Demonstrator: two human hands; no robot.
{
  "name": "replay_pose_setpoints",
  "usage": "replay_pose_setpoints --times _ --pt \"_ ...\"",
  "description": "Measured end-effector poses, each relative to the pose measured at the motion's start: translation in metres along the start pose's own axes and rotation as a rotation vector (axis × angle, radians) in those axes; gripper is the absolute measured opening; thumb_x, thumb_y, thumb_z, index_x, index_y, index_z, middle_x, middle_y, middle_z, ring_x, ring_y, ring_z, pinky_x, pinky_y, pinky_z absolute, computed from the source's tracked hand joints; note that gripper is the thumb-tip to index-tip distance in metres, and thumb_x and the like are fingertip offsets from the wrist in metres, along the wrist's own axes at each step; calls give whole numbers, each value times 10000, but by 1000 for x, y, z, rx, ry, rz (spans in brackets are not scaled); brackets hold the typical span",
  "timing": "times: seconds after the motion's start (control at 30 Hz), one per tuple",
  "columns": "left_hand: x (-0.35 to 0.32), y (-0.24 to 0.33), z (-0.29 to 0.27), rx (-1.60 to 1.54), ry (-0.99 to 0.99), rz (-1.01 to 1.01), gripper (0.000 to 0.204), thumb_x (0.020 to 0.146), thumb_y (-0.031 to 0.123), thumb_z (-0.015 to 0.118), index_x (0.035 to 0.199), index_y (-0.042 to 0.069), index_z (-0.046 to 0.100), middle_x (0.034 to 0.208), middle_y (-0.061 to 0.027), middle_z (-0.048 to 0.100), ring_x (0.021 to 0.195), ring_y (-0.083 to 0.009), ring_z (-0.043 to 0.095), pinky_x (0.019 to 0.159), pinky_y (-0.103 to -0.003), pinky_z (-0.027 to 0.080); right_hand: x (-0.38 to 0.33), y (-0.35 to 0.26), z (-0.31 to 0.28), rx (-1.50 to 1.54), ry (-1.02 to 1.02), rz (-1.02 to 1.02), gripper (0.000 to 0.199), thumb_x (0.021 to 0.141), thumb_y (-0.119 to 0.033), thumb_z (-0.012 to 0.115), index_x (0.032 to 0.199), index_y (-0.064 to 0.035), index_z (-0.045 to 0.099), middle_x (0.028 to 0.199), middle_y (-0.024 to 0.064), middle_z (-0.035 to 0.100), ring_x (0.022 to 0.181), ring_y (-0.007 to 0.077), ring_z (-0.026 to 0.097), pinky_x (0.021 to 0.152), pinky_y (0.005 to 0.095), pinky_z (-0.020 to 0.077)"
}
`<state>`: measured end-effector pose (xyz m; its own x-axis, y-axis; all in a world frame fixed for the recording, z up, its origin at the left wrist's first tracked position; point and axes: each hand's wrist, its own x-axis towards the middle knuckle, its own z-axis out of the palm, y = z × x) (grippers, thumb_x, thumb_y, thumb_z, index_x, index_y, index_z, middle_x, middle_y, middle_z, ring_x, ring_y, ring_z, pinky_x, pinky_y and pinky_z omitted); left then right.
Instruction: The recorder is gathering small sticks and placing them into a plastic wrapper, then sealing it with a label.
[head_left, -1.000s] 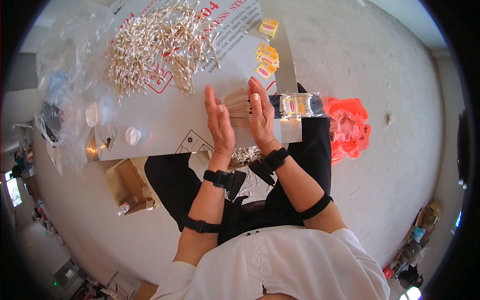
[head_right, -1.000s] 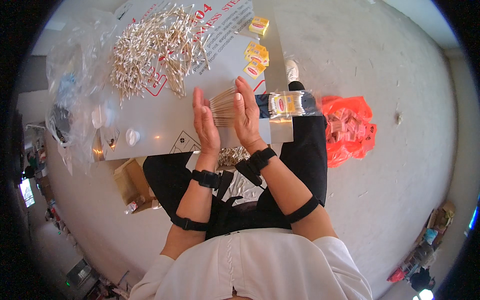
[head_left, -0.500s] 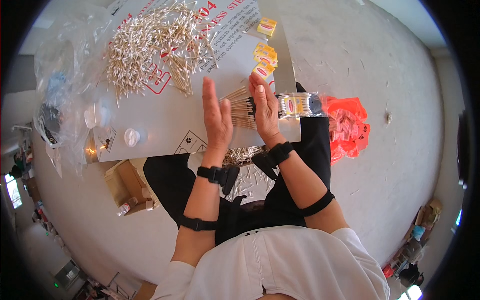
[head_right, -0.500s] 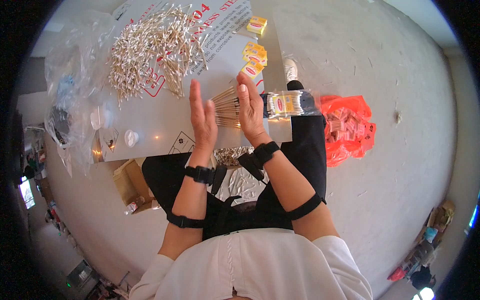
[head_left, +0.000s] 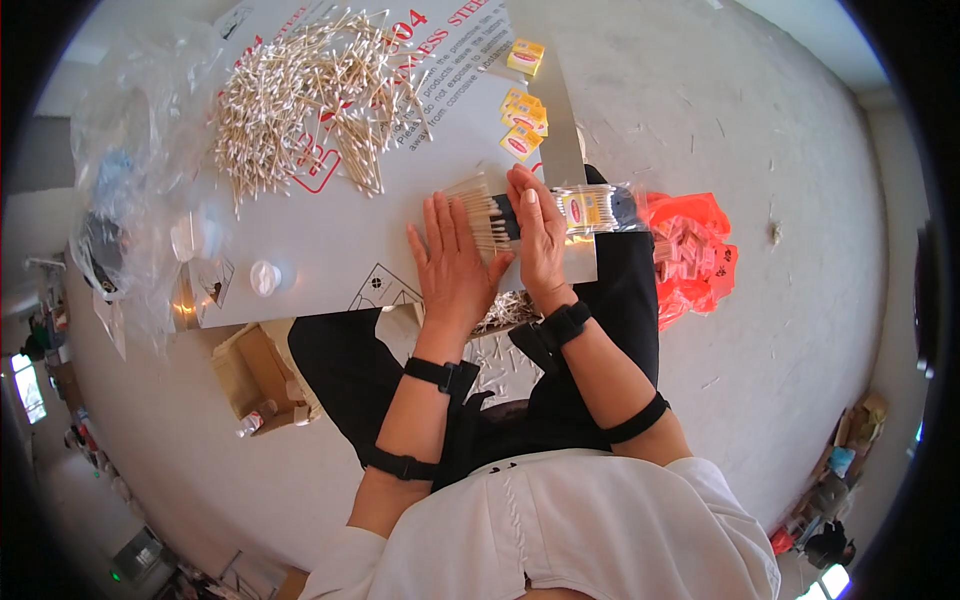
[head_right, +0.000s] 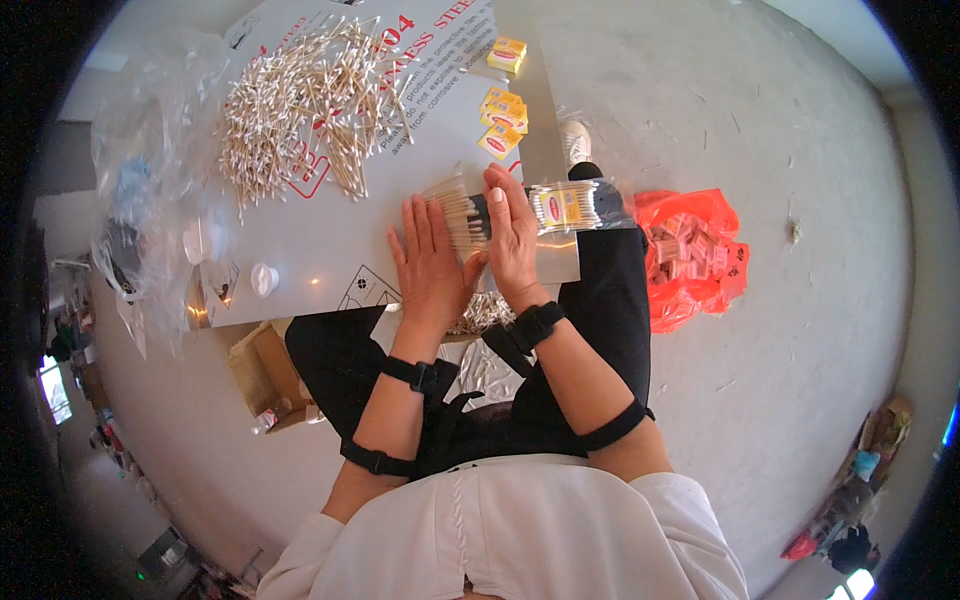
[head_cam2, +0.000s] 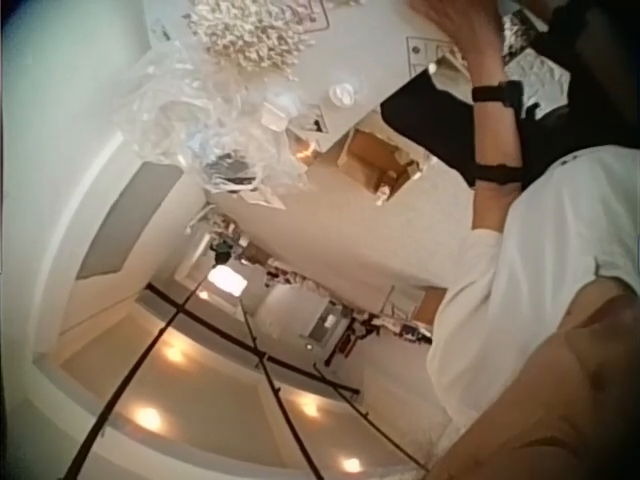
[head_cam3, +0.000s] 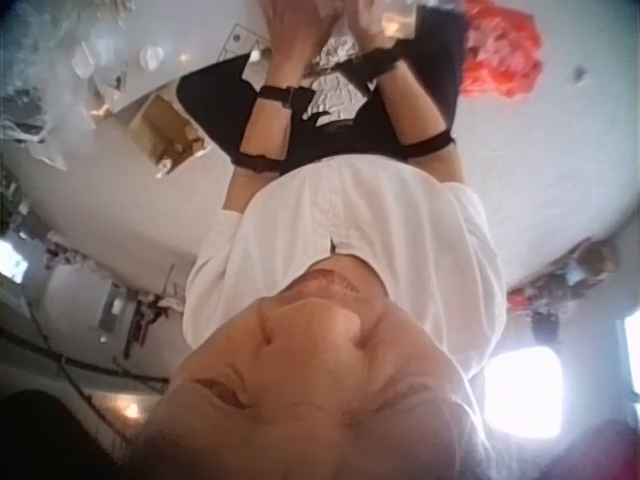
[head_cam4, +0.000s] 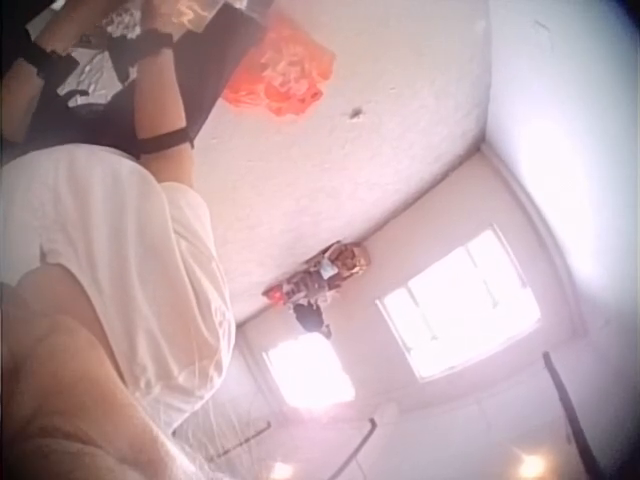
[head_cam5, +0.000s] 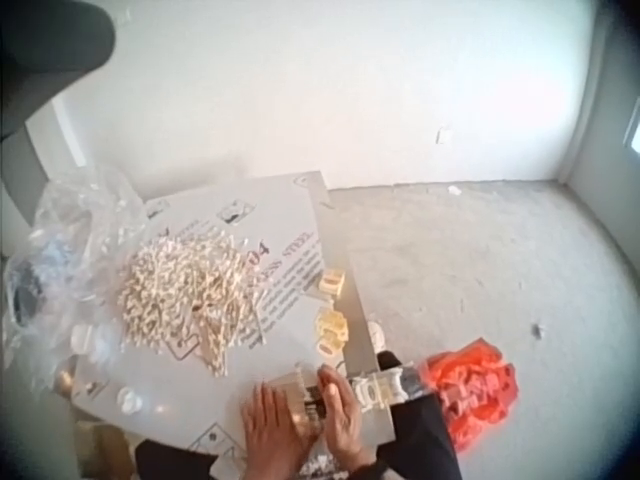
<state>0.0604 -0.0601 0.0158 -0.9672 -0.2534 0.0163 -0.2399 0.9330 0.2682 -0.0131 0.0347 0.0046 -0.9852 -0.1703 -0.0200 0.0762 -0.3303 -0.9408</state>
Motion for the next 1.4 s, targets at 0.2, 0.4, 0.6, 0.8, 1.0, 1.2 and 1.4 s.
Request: replay_pose_setpoints --times 0.2,0.4,0.6,0.8,1.0,1.2,1.4 --pt "5 -13 -2 28 42 57 856 886 455 597 1482 -37 228 1575 -207 183 1476 -358 126 1155 -593 86 -21 -3 -5 -162 45 -95 316 974 -117 546 1261 15 537 1305 118 541 1189 181 524 1040 316 418" --pt "31 -35 -10 -94 52 122 721 939 432 517 1501 51 274 1584 -136 222 1469 -301 198 1163 -574 102 -26 -33 -27 -1018 -304 -303 217 712 -35 710 881 -51 575 884 112 552 856 326 594 685 398 513" --pt "29 -30 -5 25 -37 236 783 924 557 459 1507 69 272 1581 -124 240 1466 -274 215 1171 -562 97 -13 -23 -22 -1138 -299 -397 101 761 -90 663 786 -85 565 795 89 526 777 297 611 629 421 506" --pt "25 -22 -17 19 -15 250 840 894 581 492 1502 48 265 1578 -140 238 1464 -287 216 1169 -565 99 -10 -18 -24 -1081 -294 -371 91 768 -50 687 817 -67 611 786 102 548 730 327 609 620 410 500" --pt "11 -12 -6 -42 13 201 883 844 493 630 1493 19 266 1571 -155 245 1461 -296 218 1171 -556 108 -13 -22 -29 -925 -251 -296 83 792 12 650 858 -37 640 827 118 591 758 317 627 648 362 511" --pt "8 -15 -8 -30 -29 244 881 854 475 625 1499 15 240 1580 -154 218 1471 -297 190 1171 -559 95 -13 -25 -21 -665 -47 -191 142 856 27 594 992 -6 615 957 146 605 841 310 628 740 355 515" --pt "12 -16 -14 8 -101 275 843 884 454 600 1501 12 234 1585 -163 196 1477 -300 167 1174 -550 93 -15 -8 -16 -393 -15 -158 211 956 -50 525 1150 24 565 1207 144 573 1106 238 568 940 332 460"
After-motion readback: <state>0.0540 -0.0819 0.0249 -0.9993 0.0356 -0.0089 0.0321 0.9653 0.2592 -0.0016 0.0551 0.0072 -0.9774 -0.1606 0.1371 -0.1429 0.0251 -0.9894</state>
